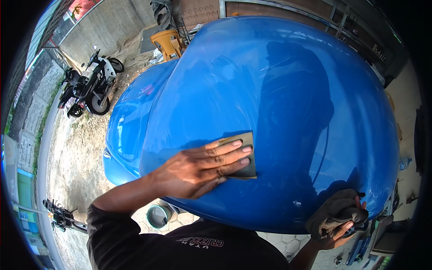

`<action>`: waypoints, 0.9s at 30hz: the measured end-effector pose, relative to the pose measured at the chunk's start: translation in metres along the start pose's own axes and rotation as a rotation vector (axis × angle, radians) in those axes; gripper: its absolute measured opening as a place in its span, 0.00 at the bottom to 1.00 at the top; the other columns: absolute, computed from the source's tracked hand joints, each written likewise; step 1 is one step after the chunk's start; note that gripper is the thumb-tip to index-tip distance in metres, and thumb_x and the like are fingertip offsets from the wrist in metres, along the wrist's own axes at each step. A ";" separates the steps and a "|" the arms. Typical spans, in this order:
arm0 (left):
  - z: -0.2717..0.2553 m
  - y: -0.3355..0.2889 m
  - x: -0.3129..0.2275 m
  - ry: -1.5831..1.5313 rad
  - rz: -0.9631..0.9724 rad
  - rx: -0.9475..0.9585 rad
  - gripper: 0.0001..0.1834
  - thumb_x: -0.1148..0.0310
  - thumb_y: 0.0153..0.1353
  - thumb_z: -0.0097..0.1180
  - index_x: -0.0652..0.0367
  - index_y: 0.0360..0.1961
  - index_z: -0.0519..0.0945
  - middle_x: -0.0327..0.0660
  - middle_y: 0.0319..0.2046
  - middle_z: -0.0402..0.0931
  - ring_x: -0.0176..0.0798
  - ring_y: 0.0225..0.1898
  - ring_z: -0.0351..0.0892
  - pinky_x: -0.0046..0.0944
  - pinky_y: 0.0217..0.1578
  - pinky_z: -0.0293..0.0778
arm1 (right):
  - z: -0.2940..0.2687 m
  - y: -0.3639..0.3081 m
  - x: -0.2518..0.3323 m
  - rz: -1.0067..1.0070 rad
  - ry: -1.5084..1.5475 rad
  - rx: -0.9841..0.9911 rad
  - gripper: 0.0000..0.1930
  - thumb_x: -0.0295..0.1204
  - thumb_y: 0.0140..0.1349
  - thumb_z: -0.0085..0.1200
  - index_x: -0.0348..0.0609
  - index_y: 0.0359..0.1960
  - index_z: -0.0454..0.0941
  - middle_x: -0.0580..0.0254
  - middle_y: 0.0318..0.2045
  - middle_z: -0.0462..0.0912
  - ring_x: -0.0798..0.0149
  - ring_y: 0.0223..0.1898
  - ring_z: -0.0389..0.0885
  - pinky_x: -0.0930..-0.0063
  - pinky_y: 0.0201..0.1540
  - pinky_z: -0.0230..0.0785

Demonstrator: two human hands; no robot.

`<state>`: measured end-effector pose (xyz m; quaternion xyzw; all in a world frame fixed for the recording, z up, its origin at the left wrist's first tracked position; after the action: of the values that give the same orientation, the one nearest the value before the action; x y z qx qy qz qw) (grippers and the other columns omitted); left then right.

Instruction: The person sands the roof of a car using sandpaper, dips the sandpaper into a bucket of water, and continues sanding and wiping the roof with a cloth.

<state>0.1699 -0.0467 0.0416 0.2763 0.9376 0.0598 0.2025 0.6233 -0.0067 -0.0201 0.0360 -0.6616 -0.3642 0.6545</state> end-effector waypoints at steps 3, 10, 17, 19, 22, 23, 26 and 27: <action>-0.040 0.031 0.065 0.022 -0.105 -0.232 0.28 0.70 0.88 0.60 0.59 0.86 0.81 0.49 0.91 0.71 0.58 0.93 0.64 0.60 0.93 0.65 | -0.004 0.004 0.000 -0.025 -0.020 0.012 0.42 0.54 0.96 0.40 0.21 0.87 0.67 0.33 0.77 0.82 0.42 0.78 0.83 0.41 0.85 0.74; -0.032 0.024 0.055 -0.006 -0.037 -0.180 0.26 0.64 0.93 0.54 0.53 0.85 0.84 0.48 0.91 0.72 0.58 0.94 0.62 0.63 0.94 0.58 | -0.001 -0.002 -0.005 -0.038 -0.056 0.011 0.41 0.53 0.96 0.42 0.20 0.86 0.68 0.34 0.75 0.83 0.42 0.78 0.82 0.41 0.84 0.73; -0.067 0.032 0.153 -0.008 -0.402 -0.197 0.23 0.69 0.93 0.54 0.60 0.80 0.86 0.55 0.89 0.72 0.59 0.94 0.62 0.59 0.94 0.59 | 0.004 0.002 0.005 -0.136 -0.106 0.059 0.39 0.49 0.98 0.44 0.20 0.88 0.67 0.34 0.79 0.82 0.45 0.78 0.84 0.47 0.85 0.74; -0.070 0.043 0.150 0.002 -0.336 -0.263 0.23 0.69 0.93 0.54 0.62 0.79 0.86 0.55 0.89 0.73 0.60 0.94 0.62 0.60 0.94 0.59 | 0.010 0.004 0.005 -0.119 -0.022 0.069 0.40 0.51 0.98 0.45 0.21 0.88 0.67 0.34 0.79 0.82 0.46 0.78 0.84 0.47 0.85 0.72; -0.046 0.035 0.093 -0.054 -0.094 -0.279 0.24 0.67 0.92 0.55 0.61 0.82 0.85 0.52 0.90 0.71 0.59 0.95 0.61 0.61 0.94 0.59 | 0.004 0.003 -0.001 -0.106 -0.050 0.087 0.40 0.53 0.97 0.48 0.22 0.88 0.68 0.36 0.79 0.83 0.47 0.79 0.83 0.47 0.87 0.70; -0.029 0.027 0.057 -0.043 -0.046 -0.205 0.26 0.66 0.92 0.56 0.59 0.84 0.83 0.50 0.91 0.72 0.58 0.95 0.62 0.63 0.94 0.59 | 0.006 0.001 -0.005 -0.106 -0.049 0.090 0.40 0.53 0.97 0.48 0.22 0.88 0.68 0.36 0.79 0.83 0.47 0.79 0.83 0.47 0.87 0.70; 0.003 0.003 0.001 0.013 -0.006 -0.088 0.29 0.65 0.91 0.57 0.53 0.88 0.79 0.45 0.91 0.72 0.56 0.95 0.63 0.65 0.95 0.58 | 0.009 0.002 0.002 -0.118 -0.014 0.043 0.38 0.51 0.97 0.49 0.22 0.86 0.70 0.37 0.79 0.82 0.48 0.80 0.82 0.46 0.88 0.70; 0.001 -0.006 0.002 0.018 -0.023 -0.117 0.29 0.65 0.91 0.56 0.54 0.87 0.80 0.46 0.91 0.73 0.56 0.94 0.64 0.65 0.95 0.58 | 0.008 0.003 0.008 -0.139 -0.013 0.022 0.37 0.49 0.97 0.51 0.22 0.86 0.71 0.37 0.79 0.83 0.50 0.78 0.84 0.48 0.86 0.73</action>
<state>0.1657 -0.0502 0.0387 0.2527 0.9374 0.1145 0.2105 0.6162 -0.0050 -0.0107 0.0868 -0.6656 -0.4016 0.6230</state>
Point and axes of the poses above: each hand's wrist, its own y-axis towards the middle knuckle, its own z-axis out of the palm, x = y × z, the point moved 8 cm from there along y, towards the middle knuckle
